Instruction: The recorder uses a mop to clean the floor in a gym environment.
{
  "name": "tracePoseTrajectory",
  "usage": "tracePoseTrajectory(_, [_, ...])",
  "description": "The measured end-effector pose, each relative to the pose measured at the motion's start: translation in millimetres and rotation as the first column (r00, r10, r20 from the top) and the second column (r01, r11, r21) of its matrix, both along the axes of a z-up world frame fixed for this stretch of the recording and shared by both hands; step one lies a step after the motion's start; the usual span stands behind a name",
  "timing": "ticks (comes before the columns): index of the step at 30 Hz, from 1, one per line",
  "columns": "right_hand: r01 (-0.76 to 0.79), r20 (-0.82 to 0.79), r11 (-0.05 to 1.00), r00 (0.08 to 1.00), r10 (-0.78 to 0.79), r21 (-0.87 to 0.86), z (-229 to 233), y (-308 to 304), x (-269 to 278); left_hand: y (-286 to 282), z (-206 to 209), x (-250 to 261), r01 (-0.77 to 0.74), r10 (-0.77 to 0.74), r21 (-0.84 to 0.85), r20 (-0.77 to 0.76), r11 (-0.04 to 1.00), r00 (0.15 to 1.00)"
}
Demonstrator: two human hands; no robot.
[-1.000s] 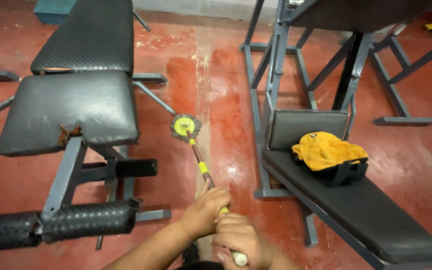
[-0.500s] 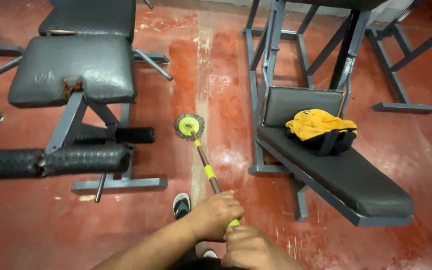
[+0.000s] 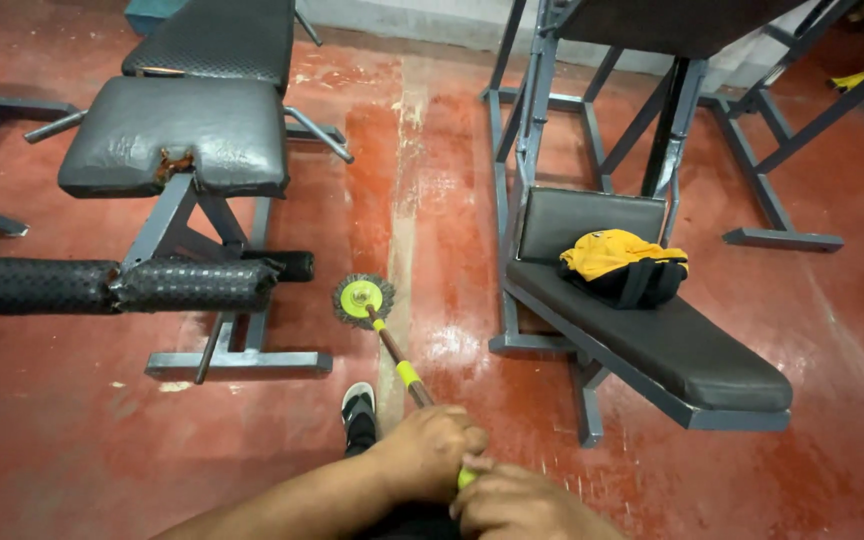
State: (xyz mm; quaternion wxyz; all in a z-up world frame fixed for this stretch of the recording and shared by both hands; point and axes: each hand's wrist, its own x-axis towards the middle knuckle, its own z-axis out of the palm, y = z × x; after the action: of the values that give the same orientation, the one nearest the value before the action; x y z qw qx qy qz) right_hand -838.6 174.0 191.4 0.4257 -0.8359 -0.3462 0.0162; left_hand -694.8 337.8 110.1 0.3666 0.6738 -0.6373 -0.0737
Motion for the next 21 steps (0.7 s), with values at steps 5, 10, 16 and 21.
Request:
tracePoseTrajectory(5, [0.379, 0.042, 0.903, 0.925, -0.379, -0.203, 26.6, 12.4, -8.5, -16.4, 1.0, 12.4, -0.052, 0.057, -0.157, 0.031, 0.986, 0.998])
tracePoseTrajectory(10, [0.526, -0.301, 0.726, 0.675, -0.673, -0.444, 4.0, 12.2, 7.9, -25.7, -20.9, 32.1, -0.136, 0.144, -0.195, 0.026, 0.971, 0.989])
tracePoseTrajectory(16, [0.359, -0.188, 0.875, 0.882, -0.431, -0.324, -77.5, -4.8, 37.6, -13.2, -40.1, 61.4, -0.192, 0.189, -0.159, -0.038, 0.968, 0.981])
tracePoseTrajectory(21, [0.483, -0.06, 0.825, 0.852, -0.52, -0.293, -73.6, 3.1, 83.3, -10.4, -19.9, 101.3, -0.267, 0.252, -0.223, -0.091, 0.938, 0.963])
